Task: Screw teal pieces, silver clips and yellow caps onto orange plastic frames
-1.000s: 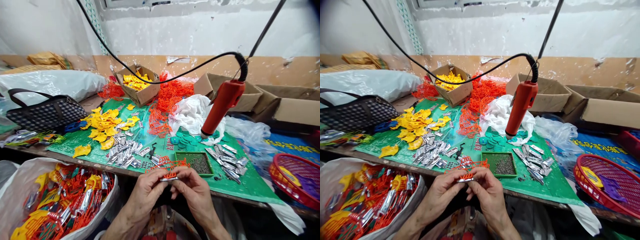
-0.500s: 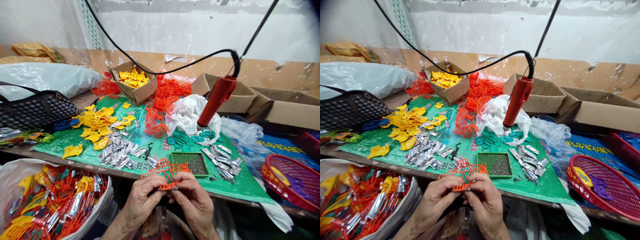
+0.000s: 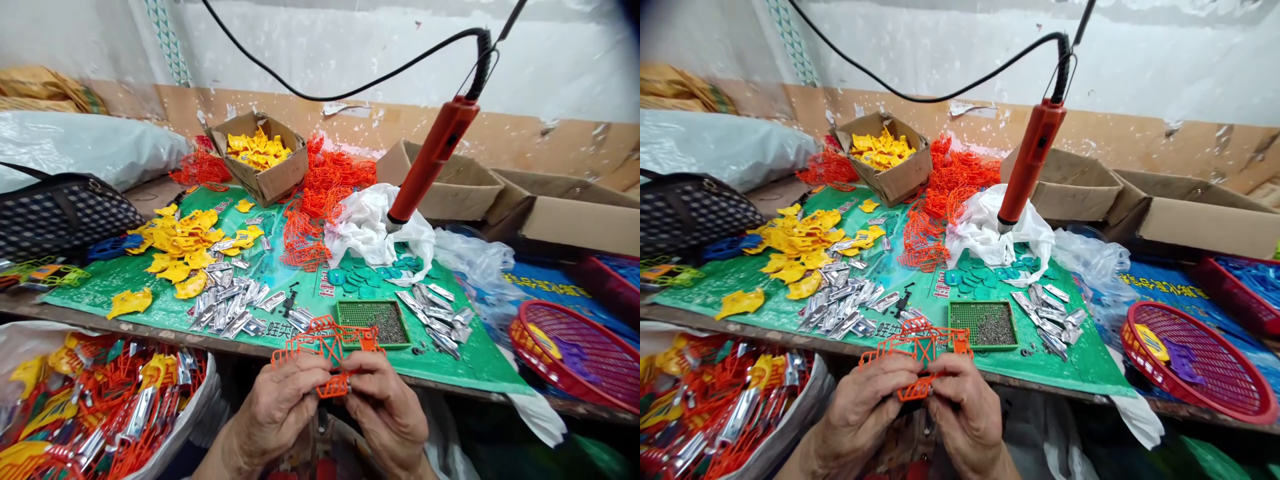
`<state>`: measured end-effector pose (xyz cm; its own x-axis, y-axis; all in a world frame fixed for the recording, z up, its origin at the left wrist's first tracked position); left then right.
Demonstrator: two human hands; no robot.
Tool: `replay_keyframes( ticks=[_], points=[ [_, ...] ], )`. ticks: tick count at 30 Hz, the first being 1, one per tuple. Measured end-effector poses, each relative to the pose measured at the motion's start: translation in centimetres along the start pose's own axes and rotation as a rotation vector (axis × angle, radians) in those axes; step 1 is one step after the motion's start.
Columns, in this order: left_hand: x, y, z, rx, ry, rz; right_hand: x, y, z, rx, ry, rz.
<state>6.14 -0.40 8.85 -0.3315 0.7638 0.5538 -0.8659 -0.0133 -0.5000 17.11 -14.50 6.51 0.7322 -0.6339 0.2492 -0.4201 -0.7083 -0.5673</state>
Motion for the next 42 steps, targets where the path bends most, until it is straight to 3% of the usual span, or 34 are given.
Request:
replay_keyframes(
  ticks=[7, 15, 18, 25, 28, 42],
  points=[
    [-0.1, 0.5, -0.5, -0.026, -0.030, -0.029, -0.1, -0.2, 0.0, -0.003, 0.033, -0.007],
    [0.1, 0.1, -0.5, 0.031, -0.033, -0.041, 0.0, -0.7, 0.0, 0.015, 0.207, -0.112],
    [-0.4, 0.3, -0.6, 0.075, -0.055, 0.008, 0.1, -0.8, 0.2, 0.009, 0.214, -0.081],
    [-1.4, 1.2, -0.5, 0.217, -0.176, 0.309, -0.5, -0.3, 1.2, -0.023, 0.197, -0.028],
    [-1.2, 1.3, -0.2, 0.234, -0.168, 0.383, -0.9, 0.1, 1.6, -0.013, 0.204, -0.012],
    [-1.0, 1.0, -0.7, 0.180, -0.174, 0.340, -1.5, 0.3, 2.2, 0.016, 0.387, 0.027]
  ],
)
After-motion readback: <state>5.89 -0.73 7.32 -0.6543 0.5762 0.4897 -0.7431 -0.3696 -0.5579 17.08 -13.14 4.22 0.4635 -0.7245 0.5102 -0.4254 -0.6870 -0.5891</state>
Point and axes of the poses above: each hand's wrist, its own y-axis away from the middle knuckle, its own x-axis out of the back of the hand, z = x × y, the point moved 2 cm from there along -y, towards the middle knuckle, and after that the axes turned 11 degrees about -z, right-handed, at the moved point
